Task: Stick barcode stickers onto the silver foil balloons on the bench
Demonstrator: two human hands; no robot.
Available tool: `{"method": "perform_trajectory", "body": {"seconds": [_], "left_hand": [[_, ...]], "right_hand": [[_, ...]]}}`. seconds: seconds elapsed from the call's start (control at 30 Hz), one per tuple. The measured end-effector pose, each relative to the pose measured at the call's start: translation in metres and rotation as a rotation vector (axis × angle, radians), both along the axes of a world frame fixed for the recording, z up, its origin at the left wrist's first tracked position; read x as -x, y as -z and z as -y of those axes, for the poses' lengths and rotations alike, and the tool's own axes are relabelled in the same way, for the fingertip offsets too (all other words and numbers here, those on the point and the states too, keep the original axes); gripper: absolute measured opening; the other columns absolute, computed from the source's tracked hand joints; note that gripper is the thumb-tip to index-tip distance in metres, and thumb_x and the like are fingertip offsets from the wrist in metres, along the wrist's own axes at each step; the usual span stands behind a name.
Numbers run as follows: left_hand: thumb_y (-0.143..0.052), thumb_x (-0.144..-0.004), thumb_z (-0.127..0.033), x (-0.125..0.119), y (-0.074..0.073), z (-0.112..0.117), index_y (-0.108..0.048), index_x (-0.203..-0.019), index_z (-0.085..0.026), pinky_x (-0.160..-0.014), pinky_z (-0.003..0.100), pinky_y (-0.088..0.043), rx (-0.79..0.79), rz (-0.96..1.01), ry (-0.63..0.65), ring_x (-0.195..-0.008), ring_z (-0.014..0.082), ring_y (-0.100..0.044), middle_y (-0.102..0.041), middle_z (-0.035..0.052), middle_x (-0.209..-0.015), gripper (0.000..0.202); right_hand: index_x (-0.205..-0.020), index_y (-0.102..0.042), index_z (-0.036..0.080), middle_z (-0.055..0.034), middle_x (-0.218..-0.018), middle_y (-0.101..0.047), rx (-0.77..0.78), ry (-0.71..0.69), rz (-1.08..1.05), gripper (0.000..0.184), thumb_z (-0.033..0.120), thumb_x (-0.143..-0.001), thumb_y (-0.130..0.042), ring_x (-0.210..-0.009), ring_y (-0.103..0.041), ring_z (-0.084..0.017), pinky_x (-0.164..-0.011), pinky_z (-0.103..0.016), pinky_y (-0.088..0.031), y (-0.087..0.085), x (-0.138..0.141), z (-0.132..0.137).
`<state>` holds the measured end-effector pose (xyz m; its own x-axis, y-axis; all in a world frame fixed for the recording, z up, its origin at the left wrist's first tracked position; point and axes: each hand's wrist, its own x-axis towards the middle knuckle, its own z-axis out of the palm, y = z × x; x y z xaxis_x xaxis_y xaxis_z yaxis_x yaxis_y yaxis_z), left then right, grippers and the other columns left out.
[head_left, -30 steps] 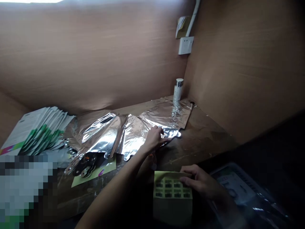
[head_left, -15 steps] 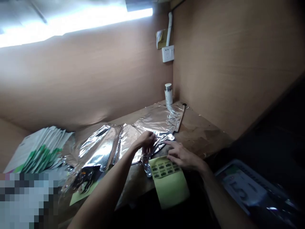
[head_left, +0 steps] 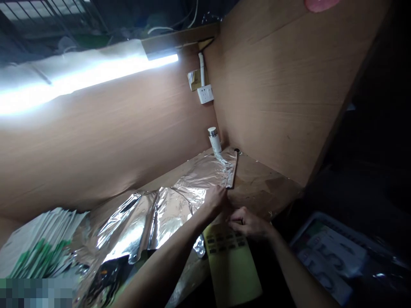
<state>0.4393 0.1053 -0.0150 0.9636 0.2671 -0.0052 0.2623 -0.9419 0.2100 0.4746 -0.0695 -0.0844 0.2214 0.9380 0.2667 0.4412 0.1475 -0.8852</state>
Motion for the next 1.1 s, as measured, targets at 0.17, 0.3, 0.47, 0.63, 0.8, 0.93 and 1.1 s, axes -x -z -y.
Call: {"method": "perform_trajectory", "body": {"seconds": [0.17, 0.3, 0.47, 0.63, 0.8, 0.93, 1.1], "left_hand": [[-0.065, -0.084, -0.053, 0.042, -0.023, -0.029, -0.063, -0.069, -0.012, -0.056, 0.026, -0.040, 0.263, 0.067, -0.097, -0.059, 0.0160, -0.056, -0.059, 0.0048, -0.061, 0.044], [-0.066, -0.076, -0.069, 0.067, -0.014, -0.033, -0.054, -0.069, -0.014, -0.048, 0.022, -0.035, 0.742, 0.159, -0.150, -0.048, 0.0085, -0.043, -0.049, -0.0013, -0.058, 0.057], [-0.064, -0.076, -0.067, 0.064, -0.002, -0.029, -0.054, -0.076, -0.014, -0.051, 0.023, -0.042, 0.786, 0.318, -0.279, -0.051, 0.0109, -0.051, -0.055, 0.0009, -0.062, 0.054], [-0.062, -0.078, -0.033, 0.141, -0.078, -0.103, -0.054, -0.094, -0.017, -0.064, 0.025, -0.045, 0.356, 0.618, -0.670, -0.067, 0.0158, -0.058, -0.060, -0.0005, -0.070, 0.023], [-0.065, -0.067, -0.022, 0.316, -0.131, -0.196, -0.052, -0.061, -0.020, -0.076, 0.042, -0.045, -0.128, 0.492, -1.166, -0.073, 0.0299, -0.057, -0.038, 0.0003, -0.050, 0.015], [-0.069, -0.066, -0.023, 0.384, -0.109, -0.201, -0.061, -0.068, -0.012, -0.084, 0.056, -0.048, -0.285, 0.210, -1.238, -0.096, 0.0442, -0.061, -0.063, 0.0178, -0.080, 0.014], [-0.057, -0.091, -0.031, 0.341, -0.067, -0.112, -0.067, -0.113, -0.011, -0.107, 0.056, -0.041, -0.367, 0.681, -0.740, -0.125, 0.0374, -0.051, -0.056, 0.0194, -0.134, 0.032]], "right_hand": [[-0.064, -0.057, 0.012, 0.0001, -0.067, -0.052, -0.064, -0.086, -0.242, 0.041, 0.044, -0.091, -0.061, -0.061, -0.045, -0.010, -0.057, -0.022, -0.035, 0.003, -0.011, 0.012], [-0.068, -0.063, 0.011, -0.0085, -0.087, -0.067, -0.214, -0.211, -0.426, 0.045, 0.051, -0.089, -0.064, -0.072, -0.058, -0.015, -0.065, -0.026, -0.045, -0.007, -0.013, 0.019], [-0.065, -0.063, 0.013, -0.0141, -0.141, -0.056, -0.190, -0.080, -0.116, 0.037, 0.037, -0.093, -0.061, -0.113, -0.062, -0.026, -0.095, -0.038, -0.049, -0.030, -0.012, 0.001], [-0.075, -0.071, 0.015, -0.0142, -0.138, -0.060, 0.061, -0.079, 0.165, 0.030, 0.032, -0.093, -0.056, -0.137, -0.049, -0.030, -0.107, -0.040, -0.044, -0.020, -0.025, -0.026], [-0.070, -0.070, 0.015, -0.0122, -0.143, -0.057, 0.045, -0.094, 0.159, 0.035, 0.035, -0.094, -0.054, -0.137, -0.048, -0.032, -0.112, -0.045, -0.039, -0.012, -0.030, -0.022], [-0.085, -0.072, 0.011, -0.0143, -0.109, -0.071, 0.129, 0.022, -0.101, 0.039, 0.046, -0.092, -0.057, -0.098, -0.066, -0.026, -0.081, -0.034, -0.053, -0.022, -0.018, -0.016], [-0.071, -0.057, 0.013, -0.0009, -0.063, -0.054, 0.249, 0.068, -0.278, 0.045, 0.054, -0.090, -0.059, -0.057, -0.049, -0.012, -0.051, -0.021, -0.035, -0.052, 0.027, -0.023]]}}
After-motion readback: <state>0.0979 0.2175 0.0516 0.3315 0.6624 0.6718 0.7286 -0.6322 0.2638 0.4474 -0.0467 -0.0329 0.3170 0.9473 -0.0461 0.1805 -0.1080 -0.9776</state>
